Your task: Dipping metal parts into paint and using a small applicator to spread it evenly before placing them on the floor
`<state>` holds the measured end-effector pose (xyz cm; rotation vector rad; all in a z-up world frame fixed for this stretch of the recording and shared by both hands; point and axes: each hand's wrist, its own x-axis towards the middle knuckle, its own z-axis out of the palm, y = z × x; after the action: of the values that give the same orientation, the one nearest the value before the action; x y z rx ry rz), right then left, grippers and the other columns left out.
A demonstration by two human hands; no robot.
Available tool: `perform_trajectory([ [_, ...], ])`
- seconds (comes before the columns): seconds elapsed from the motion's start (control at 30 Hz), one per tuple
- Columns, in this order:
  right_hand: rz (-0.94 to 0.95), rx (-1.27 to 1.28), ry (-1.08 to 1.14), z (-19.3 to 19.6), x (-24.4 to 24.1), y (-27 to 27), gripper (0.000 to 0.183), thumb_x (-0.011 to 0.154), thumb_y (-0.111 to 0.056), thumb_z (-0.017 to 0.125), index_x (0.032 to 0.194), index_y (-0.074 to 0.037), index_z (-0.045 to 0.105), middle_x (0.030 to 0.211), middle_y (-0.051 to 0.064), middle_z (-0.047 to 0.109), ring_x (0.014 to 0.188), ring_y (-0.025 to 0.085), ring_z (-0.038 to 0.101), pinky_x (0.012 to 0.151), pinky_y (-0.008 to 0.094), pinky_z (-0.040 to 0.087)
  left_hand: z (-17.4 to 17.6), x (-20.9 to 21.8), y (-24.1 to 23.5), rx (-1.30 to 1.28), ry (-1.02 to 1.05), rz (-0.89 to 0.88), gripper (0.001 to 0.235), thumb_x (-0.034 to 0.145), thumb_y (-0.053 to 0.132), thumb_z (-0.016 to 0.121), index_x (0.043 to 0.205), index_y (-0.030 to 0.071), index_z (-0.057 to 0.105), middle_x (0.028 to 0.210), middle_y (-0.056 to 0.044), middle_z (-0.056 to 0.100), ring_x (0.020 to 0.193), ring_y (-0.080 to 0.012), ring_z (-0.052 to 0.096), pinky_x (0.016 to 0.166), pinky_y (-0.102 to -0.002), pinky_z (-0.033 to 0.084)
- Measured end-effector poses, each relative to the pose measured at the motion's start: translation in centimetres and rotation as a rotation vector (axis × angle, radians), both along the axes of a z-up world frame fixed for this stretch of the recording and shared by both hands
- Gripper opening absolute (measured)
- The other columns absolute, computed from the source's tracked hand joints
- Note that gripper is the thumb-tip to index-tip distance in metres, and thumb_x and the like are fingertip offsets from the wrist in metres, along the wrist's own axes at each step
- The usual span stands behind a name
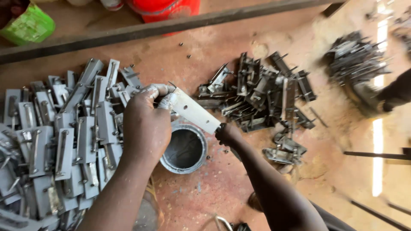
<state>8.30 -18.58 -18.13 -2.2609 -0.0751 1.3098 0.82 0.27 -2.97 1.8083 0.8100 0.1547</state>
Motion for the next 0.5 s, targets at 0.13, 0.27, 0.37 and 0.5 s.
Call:
perform_trajectory([
  [0.13,0.029,0.126,-0.097,-9.1,6.7,-5.9,0.023,0.101,-0.015,0.061,0.087,0.003,0.068,0.065,0.025,0.072,0.061,0.028,0.076,0.055,0.032,0.063,0.0,0.9,0.0,0.027,-0.022,-0.007,0.016,0.096,0.013,0.064,0.107,0.009,0.075,0.090,-0.011,0.076,0.071,-0.0176,0.078,0.070,-0.031,0.065],
  [0.27,0.373,0.161,-0.951,4.3,7.4,-5.6,0.022,0.082,-0.025,0.077,0.085,-0.004,0.073,0.061,0.018,0.063,0.056,0.032,0.066,0.052,0.046,0.054,-1.5,1.9,0.3,0.125,-0.047,-0.025,0.019,0.098,0.018,0.064,0.108,0.008,0.076,0.095,-0.014,0.076,0.095,-0.0321,0.076,0.083,-0.044,0.060],
  [0.37,-0.259,0.275,-0.526,9.5,6.3,-6.3,0.026,0.085,-0.033,0.080,0.083,-0.007,0.073,0.063,0.011,0.067,0.059,0.024,0.070,0.054,0.039,0.057,-3.1,2.6,0.2,0.129,-0.071,-0.044,0.018,0.098,0.021,0.064,0.106,0.011,0.076,0.090,-0.007,0.076,0.086,-0.0236,0.075,0.080,-0.039,0.060],
  [0.5,-0.457,0.765,-0.436,17.0,-0.4,-6.4,0.024,0.091,-0.020,0.077,0.095,0.002,0.071,0.066,0.014,0.059,0.052,0.023,0.062,0.042,0.036,0.056,-2.2,2.9,-0.2,0.143,-0.055,-0.051,0.016,0.096,0.025,0.067,0.102,0.016,0.078,0.090,-0.006,0.076,0.096,-0.0293,0.075,0.081,-0.043,0.058],
])
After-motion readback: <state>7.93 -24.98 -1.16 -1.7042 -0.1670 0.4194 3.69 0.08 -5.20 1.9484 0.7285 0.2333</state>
